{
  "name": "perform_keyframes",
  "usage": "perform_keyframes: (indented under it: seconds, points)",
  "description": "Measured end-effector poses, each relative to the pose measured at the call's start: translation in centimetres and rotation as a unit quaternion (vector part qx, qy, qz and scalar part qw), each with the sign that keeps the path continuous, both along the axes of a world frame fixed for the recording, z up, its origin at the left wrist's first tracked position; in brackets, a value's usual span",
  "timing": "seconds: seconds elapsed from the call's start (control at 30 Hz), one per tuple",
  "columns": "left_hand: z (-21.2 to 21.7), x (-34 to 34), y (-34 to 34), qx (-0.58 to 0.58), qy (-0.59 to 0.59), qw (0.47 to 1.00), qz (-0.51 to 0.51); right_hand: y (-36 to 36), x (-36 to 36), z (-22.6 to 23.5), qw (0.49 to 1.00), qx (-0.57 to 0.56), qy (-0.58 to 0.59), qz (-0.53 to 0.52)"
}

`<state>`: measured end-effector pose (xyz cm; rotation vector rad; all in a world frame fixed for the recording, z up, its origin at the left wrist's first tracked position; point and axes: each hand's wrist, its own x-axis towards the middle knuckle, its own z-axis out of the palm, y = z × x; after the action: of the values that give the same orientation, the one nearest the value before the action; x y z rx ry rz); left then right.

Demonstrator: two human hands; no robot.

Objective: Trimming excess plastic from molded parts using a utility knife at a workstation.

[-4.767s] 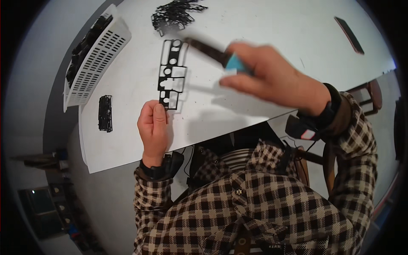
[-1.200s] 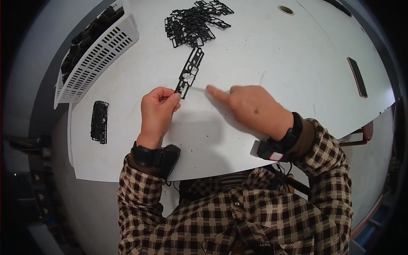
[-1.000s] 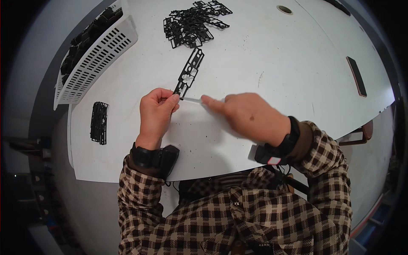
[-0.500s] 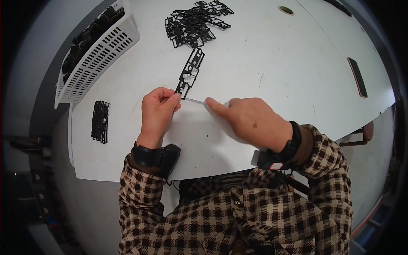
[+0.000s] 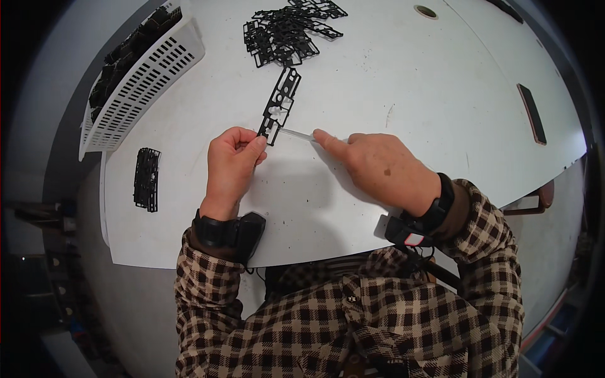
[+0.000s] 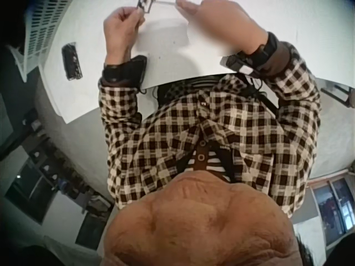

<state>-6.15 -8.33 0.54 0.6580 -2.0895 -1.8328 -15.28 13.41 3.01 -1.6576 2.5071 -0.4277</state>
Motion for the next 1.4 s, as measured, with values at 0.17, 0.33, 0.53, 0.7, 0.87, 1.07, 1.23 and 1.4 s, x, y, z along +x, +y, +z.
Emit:
perform_keyframes:
  seconds: [0.17,0.33,0.53,0.7,0.87,1.07,1.23,1.4]
  points:
    - [-0.2,-0.1,-0.1,0.000,-0.011,1.000,-0.010,0.4,0.6,-0.7,0.999,-0.031,-0.022,0.021]
    - [0.1,-0.2,0.0,0.009,0.001,1.000,-0.014,0.3,-1.4,-0.7,0.993,-0.113,-0.030,-0.002]
    - [1.0,0.3,0.5,0.113,0.048,0.989,-0.082,0.8,-4.3,1.7,0.858,-0.356,-0.352,-0.116]
    - [0.7,0.2,0.5,0.082,0.063,0.985,-0.137,0.0,-3.0,1.5,0.794,-0.384,-0.465,-0.076]
    - [1.0,0.0,1.1,0.155,0.088,0.982,-0.068,-1.4,-1.0,1.6,0.770,-0.450,-0.443,-0.088]
    - [1.3,0.4,4.0,-0.035,0.156,0.987,-0.016,-4.1,1.2,0.6,0.808,-0.513,-0.251,-0.145]
    - [-0.5,0.0,3.2,-0.206,0.158,0.963,-0.071,-5.8,3.8,0.6,0.837,-0.514,-0.170,-0.074]
    - [-0.6,0.3,2.4,0.257,0.231,0.930,-0.129,-7.2,5.1,0.3,0.832,-0.541,-0.122,-0.007]
